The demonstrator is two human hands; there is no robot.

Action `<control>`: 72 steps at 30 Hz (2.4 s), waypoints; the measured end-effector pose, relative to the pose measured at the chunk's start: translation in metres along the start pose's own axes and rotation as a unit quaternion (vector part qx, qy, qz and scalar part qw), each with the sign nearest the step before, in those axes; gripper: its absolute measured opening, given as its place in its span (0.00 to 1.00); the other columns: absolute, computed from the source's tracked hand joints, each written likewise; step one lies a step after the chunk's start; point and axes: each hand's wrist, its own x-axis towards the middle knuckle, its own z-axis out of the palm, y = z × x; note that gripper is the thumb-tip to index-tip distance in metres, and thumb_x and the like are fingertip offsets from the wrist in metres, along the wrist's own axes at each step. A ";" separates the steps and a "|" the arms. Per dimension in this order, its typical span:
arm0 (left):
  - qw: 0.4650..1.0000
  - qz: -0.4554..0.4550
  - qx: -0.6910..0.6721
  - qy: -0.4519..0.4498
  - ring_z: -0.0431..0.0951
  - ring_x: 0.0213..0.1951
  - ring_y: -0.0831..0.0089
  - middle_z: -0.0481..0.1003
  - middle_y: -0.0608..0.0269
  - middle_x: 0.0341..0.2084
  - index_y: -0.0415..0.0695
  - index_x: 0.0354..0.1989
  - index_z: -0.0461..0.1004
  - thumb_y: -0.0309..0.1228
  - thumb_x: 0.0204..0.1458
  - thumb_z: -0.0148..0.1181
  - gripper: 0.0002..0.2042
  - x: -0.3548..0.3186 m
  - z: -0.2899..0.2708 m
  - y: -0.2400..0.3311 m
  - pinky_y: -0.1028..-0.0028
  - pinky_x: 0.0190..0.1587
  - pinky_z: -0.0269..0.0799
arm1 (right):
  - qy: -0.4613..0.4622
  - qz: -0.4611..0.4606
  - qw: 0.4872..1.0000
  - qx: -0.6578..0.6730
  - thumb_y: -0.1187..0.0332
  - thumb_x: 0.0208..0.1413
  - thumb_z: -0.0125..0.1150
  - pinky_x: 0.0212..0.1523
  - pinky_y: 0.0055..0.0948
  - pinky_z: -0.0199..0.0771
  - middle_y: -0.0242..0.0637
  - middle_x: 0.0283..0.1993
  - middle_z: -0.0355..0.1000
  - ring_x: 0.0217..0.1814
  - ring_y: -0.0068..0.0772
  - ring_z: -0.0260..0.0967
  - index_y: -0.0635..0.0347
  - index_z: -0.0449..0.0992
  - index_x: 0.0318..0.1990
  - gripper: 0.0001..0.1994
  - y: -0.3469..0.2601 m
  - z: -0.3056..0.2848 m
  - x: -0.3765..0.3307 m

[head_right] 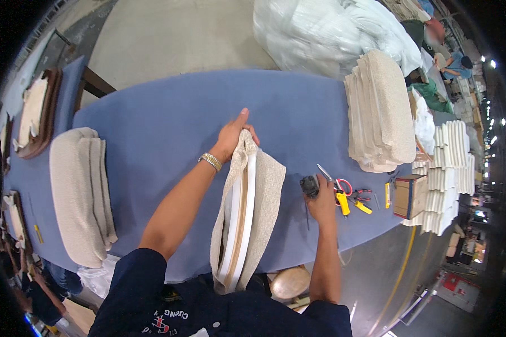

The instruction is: The person wraps a foam cushion with fabric, folds the edges, and uses a staple gun to secure the fabric. They trim excess fabric with a utility knife and repeat the process on another cushion, stacking finished items on the table.

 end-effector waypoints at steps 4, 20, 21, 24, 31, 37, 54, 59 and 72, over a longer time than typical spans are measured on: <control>0.998 0.016 0.014 0.058 0.76 0.27 0.67 0.76 0.56 0.16 0.38 0.13 0.77 0.70 0.65 0.29 0.48 -0.035 0.019 0.054 0.72 0.43 0.73 | 0.005 -0.002 0.999 0.037 0.66 0.53 0.73 0.69 0.45 0.67 0.56 0.71 0.64 0.69 0.57 0.67 0.61 0.71 0.66 0.32 0.028 0.039 -0.026; 0.843 0.486 0.202 0.108 0.76 0.56 0.60 0.78 0.47 0.50 0.35 0.40 0.83 0.53 0.74 0.21 0.40 -0.262 0.063 0.125 0.59 0.71 0.57 | 0.112 -0.251 0.708 0.650 0.65 0.72 0.53 0.67 0.37 0.67 0.49 0.65 0.73 0.68 0.43 0.70 0.65 0.75 0.61 0.17 -0.243 -0.068 -0.087; 0.844 0.472 0.191 0.167 0.75 0.59 0.60 0.76 0.44 0.57 0.34 0.47 0.83 0.53 0.74 0.22 0.40 -0.274 0.066 0.116 0.59 0.71 0.57 | 0.104 -0.232 0.708 0.659 0.65 0.71 0.53 0.66 0.38 0.68 0.49 0.63 0.74 0.67 0.44 0.71 0.65 0.76 0.60 0.17 -0.243 -0.069 -0.100; 0.887 0.388 0.187 0.169 0.64 0.71 0.58 0.65 0.44 0.69 0.34 0.69 0.65 0.51 0.75 0.26 0.34 -0.332 0.067 0.099 0.63 0.72 0.57 | 0.178 -0.249 0.777 0.551 0.67 0.70 0.55 0.64 0.38 0.70 0.48 0.60 0.77 0.64 0.46 0.73 0.63 0.78 0.56 0.14 -0.251 -0.080 -0.139; 0.870 0.340 0.325 0.144 0.67 0.69 0.47 0.59 0.30 0.70 0.27 0.75 0.47 0.38 0.67 0.52 0.36 -0.403 0.072 0.069 0.61 0.70 0.62 | 0.210 -0.235 0.763 0.565 0.72 0.67 0.56 0.62 0.37 0.72 0.47 0.59 0.77 0.62 0.45 0.75 0.62 0.78 0.55 0.13 -0.243 -0.050 -0.182; 0.846 0.374 0.360 0.121 0.67 0.69 0.52 0.62 0.35 0.69 0.31 0.77 0.41 0.30 0.58 0.63 0.44 -0.437 0.067 0.051 0.62 0.68 0.64 | 0.247 -0.258 0.742 0.567 0.75 0.66 0.55 0.63 0.36 0.72 0.47 0.58 0.78 0.61 0.43 0.75 0.63 0.78 0.56 0.13 -0.246 -0.033 -0.205; 0.858 0.443 0.248 0.071 0.56 0.75 0.47 0.49 0.35 0.76 0.35 0.79 0.34 0.29 0.56 0.64 0.49 -0.439 0.116 -0.020 0.57 0.72 0.58 | 0.146 -0.240 0.738 0.613 0.57 0.75 0.46 0.70 0.37 0.63 0.47 0.70 0.66 0.70 0.37 0.65 0.67 0.67 0.69 0.25 -0.176 -0.069 -0.226; 0.844 0.450 0.286 0.063 0.54 0.76 0.45 0.47 0.34 0.76 0.33 0.78 0.34 0.31 0.56 0.65 0.50 -0.457 0.120 -0.029 0.57 0.72 0.57 | 0.112 -0.241 0.777 0.571 0.44 0.75 0.34 0.75 0.39 0.56 0.49 0.76 0.58 0.76 0.40 0.57 0.67 0.58 0.73 0.35 -0.193 -0.132 -0.219; 0.866 0.409 0.269 0.103 0.68 0.66 0.36 0.57 0.27 0.70 0.29 0.76 0.45 0.32 0.60 0.58 0.40 -0.475 0.098 -0.005 0.56 0.63 0.71 | 0.099 -0.238 0.847 0.465 0.56 0.68 0.51 0.31 0.27 0.63 0.29 0.28 0.71 0.28 0.21 0.64 0.65 0.79 0.32 0.21 -0.262 -0.114 -0.211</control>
